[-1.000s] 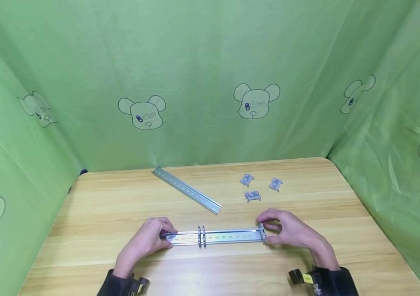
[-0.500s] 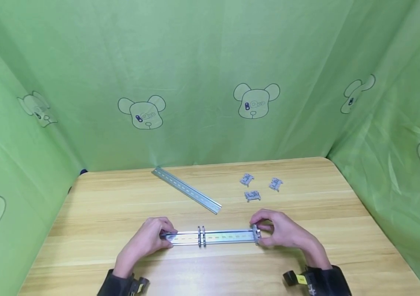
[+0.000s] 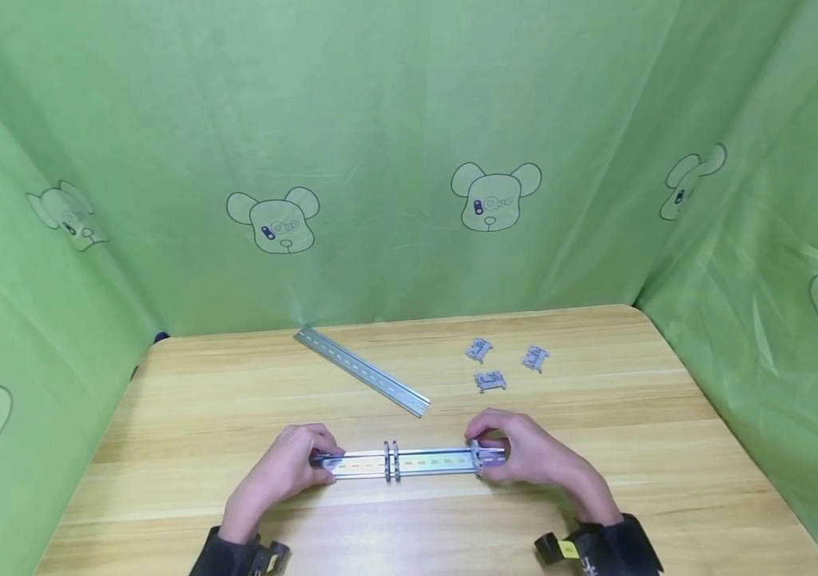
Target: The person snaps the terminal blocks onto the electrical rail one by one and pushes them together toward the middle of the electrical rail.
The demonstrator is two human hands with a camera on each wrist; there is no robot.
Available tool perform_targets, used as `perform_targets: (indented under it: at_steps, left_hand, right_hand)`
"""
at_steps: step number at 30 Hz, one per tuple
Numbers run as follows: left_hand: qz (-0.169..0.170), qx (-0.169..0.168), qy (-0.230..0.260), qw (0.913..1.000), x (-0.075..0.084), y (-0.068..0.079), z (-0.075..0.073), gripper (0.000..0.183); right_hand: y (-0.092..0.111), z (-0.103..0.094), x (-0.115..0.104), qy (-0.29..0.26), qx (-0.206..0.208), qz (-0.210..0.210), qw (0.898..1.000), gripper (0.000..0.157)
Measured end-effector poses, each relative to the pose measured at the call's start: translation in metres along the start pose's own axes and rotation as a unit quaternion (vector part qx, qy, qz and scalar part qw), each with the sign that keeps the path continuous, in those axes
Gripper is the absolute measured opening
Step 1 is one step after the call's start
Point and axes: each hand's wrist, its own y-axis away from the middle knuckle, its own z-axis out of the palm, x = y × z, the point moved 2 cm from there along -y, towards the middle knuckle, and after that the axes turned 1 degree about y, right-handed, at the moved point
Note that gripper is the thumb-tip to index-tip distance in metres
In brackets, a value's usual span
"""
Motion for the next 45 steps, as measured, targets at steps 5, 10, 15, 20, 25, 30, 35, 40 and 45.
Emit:
perform_targets:
  at_steps: [5, 10, 15, 20, 25, 30, 35, 40, 45]
  left_hand:
    - [0.001, 0.002, -0.003, 1.0, 0.0, 0.0, 0.0, 0.035]
    - [0.002, 0.003, 0.0, 1.0, 0.001, 0.0, 0.0, 0.035]
    - [0.003, 0.002, 0.003, 1.0, 0.001, 0.0, 0.0, 0.034]
    - [-0.006, -0.001, 0.003, 1.0, 0.0, 0.0, 0.0, 0.035]
    - [-0.005, 0.0, -0.001, 1.0, -0.001, 0.0, 0.001, 0.035]
    - [-0.003, 0.002, -0.003, 1.0, -0.002, -0.001, 0.001, 0.034]
    - [-0.006, 0.002, 0.001, 1.0, -0.002, -0.001, 0.001, 0.034]
    - [-0.004, 0.0, 0.004, 1.0, -0.002, -0.001, 0.001, 0.034]
    - [-0.004, 0.0, 0.003, 1.0, -0.003, -0.001, 0.001, 0.034]
  right_hand:
    - [-0.009, 0.014, -0.009, 0.013, 0.011, -0.013, 1.0, 0.049]
    - [-0.017, 0.027, -0.014, 0.029, 0.029, -0.024, 0.999, 0.05]
    - [-0.024, 0.039, -0.018, 0.046, 0.045, -0.04, 0.997, 0.051]
    - [-0.029, 0.048, -0.022, 0.053, 0.057, -0.056, 0.995, 0.051]
    - [-0.033, 0.055, -0.025, 0.044, 0.066, -0.063, 0.995, 0.054]
    - [-0.037, 0.062, -0.029, 0.053, 0.068, -0.062, 0.994, 0.056]
    - [-0.042, 0.069, -0.032, 0.07, 0.069, -0.067, 0.993, 0.057]
    - [-0.045, 0.074, -0.035, 0.071, 0.063, -0.067, 0.993, 0.057]
    - [-0.048, 0.077, -0.038, 0.073, 0.068, -0.073, 0.992, 0.058]
